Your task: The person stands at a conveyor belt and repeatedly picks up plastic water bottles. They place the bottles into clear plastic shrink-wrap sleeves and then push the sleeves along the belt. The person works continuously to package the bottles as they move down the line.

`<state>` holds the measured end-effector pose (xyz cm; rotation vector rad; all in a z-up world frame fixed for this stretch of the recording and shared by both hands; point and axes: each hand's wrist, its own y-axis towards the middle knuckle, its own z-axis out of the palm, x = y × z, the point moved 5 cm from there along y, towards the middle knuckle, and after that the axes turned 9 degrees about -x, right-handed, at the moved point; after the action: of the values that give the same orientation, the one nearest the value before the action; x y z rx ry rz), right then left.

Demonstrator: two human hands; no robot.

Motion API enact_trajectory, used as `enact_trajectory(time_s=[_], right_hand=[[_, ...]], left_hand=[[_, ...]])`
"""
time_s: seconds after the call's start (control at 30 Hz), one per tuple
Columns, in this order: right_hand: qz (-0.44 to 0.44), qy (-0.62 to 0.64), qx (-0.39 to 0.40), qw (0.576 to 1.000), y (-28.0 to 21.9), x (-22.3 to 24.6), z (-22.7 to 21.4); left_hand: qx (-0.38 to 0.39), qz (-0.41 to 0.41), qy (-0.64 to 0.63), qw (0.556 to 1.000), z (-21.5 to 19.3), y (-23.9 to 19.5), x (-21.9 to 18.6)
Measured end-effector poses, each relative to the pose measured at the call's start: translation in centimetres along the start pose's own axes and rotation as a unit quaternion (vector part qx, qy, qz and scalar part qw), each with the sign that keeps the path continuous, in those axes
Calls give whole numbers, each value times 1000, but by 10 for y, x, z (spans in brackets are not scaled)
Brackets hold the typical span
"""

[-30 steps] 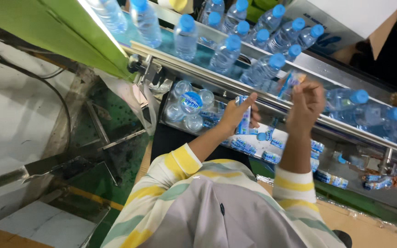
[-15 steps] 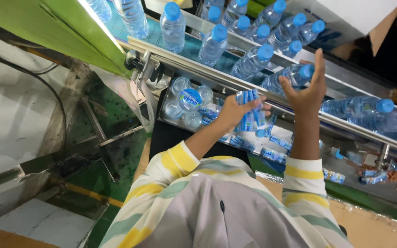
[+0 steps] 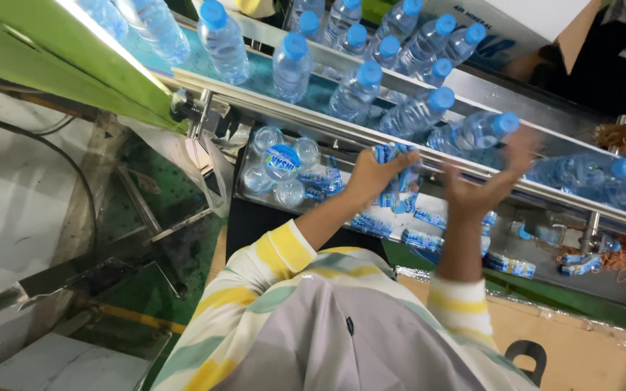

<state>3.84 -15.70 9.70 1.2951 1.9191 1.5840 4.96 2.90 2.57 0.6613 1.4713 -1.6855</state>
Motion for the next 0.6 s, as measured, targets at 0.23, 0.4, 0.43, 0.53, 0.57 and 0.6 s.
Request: enact_trajectory(time_s=[0.23, 0.4, 0.43, 0.53, 0.57, 0.6], right_hand=[[439, 458, 104, 766, -14, -23, 17], [-20, -2, 181, 983, 51, -24, 12], [-19, -4, 178, 984, 56, -30, 17], [-141, 0, 150, 979, 61, -31, 21], [-59, 8, 189, 980, 56, -39, 22], [22, 16, 226, 974, 50, -46, 22]], left_hand=[[118, -13, -144, 982, 22, 5, 20], [109, -8, -203, 973, 8, 11, 40], [112, -8, -200, 973, 8, 16, 48], [168, 7, -229, 959, 7, 19, 57], [163, 3, -215, 963, 5, 15, 53], [158, -1, -201, 967, 2, 11, 50]])
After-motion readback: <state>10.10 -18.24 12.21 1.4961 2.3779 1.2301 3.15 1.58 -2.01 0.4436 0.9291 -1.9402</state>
